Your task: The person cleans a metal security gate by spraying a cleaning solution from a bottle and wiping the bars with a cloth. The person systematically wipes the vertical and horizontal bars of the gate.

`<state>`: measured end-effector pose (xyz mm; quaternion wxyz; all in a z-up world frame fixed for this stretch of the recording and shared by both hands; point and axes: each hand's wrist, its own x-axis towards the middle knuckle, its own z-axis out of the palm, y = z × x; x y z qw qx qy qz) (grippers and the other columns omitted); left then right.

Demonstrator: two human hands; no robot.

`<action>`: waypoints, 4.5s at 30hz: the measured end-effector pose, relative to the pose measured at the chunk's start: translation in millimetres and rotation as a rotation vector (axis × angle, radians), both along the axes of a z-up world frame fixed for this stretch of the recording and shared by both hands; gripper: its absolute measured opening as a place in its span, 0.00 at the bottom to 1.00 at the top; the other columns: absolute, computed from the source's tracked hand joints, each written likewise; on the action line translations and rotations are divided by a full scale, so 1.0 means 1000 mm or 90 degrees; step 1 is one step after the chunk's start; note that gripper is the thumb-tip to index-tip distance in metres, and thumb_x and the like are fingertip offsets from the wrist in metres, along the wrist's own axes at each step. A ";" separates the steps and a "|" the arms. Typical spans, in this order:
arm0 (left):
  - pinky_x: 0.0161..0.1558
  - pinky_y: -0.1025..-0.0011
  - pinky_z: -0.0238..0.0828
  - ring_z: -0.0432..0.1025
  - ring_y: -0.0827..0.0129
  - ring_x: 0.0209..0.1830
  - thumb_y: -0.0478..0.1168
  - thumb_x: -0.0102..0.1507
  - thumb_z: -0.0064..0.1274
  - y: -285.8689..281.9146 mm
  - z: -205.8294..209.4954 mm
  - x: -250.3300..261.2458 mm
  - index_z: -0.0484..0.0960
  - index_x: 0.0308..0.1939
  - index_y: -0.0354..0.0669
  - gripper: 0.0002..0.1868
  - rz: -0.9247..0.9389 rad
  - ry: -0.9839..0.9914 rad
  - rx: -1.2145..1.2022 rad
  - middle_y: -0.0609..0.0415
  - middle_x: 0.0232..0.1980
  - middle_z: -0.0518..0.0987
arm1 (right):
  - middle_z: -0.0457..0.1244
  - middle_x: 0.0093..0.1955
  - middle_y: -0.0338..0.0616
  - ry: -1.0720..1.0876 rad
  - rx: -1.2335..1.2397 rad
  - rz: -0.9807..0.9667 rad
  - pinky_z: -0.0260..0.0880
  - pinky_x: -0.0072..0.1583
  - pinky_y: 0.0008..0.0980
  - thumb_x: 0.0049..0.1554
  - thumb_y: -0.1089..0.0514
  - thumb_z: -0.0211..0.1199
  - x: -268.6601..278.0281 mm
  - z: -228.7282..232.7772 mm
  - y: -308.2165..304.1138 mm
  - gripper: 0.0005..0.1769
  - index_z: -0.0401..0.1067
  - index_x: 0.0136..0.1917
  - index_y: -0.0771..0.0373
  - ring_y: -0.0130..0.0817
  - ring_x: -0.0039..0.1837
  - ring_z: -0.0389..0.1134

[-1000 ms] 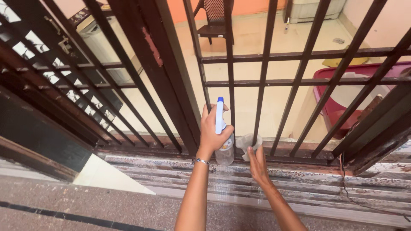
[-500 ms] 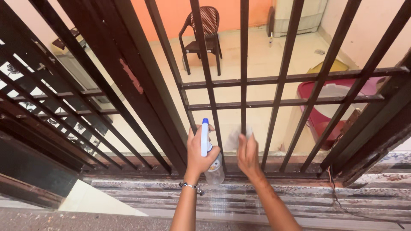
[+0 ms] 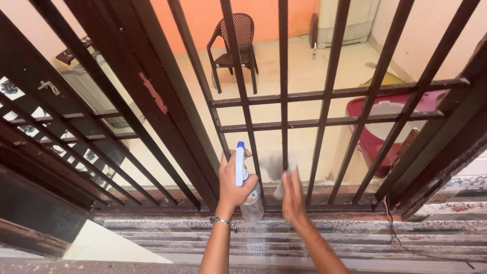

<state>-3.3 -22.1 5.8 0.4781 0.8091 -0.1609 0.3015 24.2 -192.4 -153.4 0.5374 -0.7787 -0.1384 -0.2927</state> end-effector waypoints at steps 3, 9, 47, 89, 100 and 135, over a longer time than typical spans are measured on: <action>0.37 0.66 0.69 0.69 0.63 0.32 0.37 0.47 0.56 0.002 0.002 0.000 0.79 0.48 0.41 0.24 -0.020 -0.024 -0.019 0.50 0.43 0.71 | 0.58 0.69 0.70 -0.167 -0.070 -0.038 0.62 0.67 0.47 0.79 0.44 0.31 0.020 0.077 -0.007 0.34 0.52 0.77 0.81 0.49 0.66 0.62; 0.43 0.62 0.70 0.70 0.54 0.38 0.37 0.47 0.56 0.004 0.001 -0.002 0.78 0.48 0.41 0.24 -0.011 -0.058 -0.001 0.47 0.44 0.71 | 0.50 0.29 0.35 0.033 0.236 -0.003 0.49 0.31 0.38 0.68 0.39 0.37 0.015 0.093 0.021 0.29 0.65 0.49 0.67 0.30 0.28 0.50; 0.43 0.61 0.70 0.70 0.53 0.40 0.37 0.47 0.55 0.004 0.000 -0.005 0.77 0.47 0.40 0.22 -0.020 -0.092 -0.010 0.47 0.44 0.69 | 0.55 0.31 0.40 0.032 0.095 -0.116 0.53 0.31 0.35 0.69 0.36 0.35 0.010 -0.063 -0.041 0.30 0.62 0.50 0.65 0.30 0.30 0.54; 0.38 0.66 0.69 0.68 0.61 0.33 0.36 0.46 0.55 0.001 0.003 -0.007 0.78 0.47 0.41 0.23 -0.009 -0.023 -0.016 0.49 0.43 0.69 | 0.61 0.39 0.43 -0.093 -0.075 -0.202 0.58 0.35 0.36 0.71 0.53 0.42 0.016 0.047 -0.049 0.17 0.65 0.58 0.67 0.33 0.34 0.57; 0.40 0.66 0.70 0.69 0.60 0.33 0.36 0.46 0.55 0.000 -0.001 -0.007 0.78 0.47 0.40 0.23 -0.011 -0.047 -0.016 0.49 0.43 0.70 | 0.62 0.39 0.49 0.067 0.098 -0.017 0.62 0.33 0.35 0.68 0.51 0.43 -0.022 -0.055 -0.047 0.20 0.63 0.59 0.72 0.33 0.34 0.62; 0.42 0.65 0.69 0.70 0.58 0.37 0.37 0.47 0.56 0.003 -0.004 -0.002 0.78 0.47 0.41 0.23 -0.018 -0.062 -0.001 0.48 0.44 0.72 | 0.65 0.57 0.50 -0.161 0.395 -0.260 0.74 0.47 0.30 0.73 0.43 0.56 -0.108 0.047 -0.112 0.26 0.65 0.66 0.71 0.29 0.50 0.69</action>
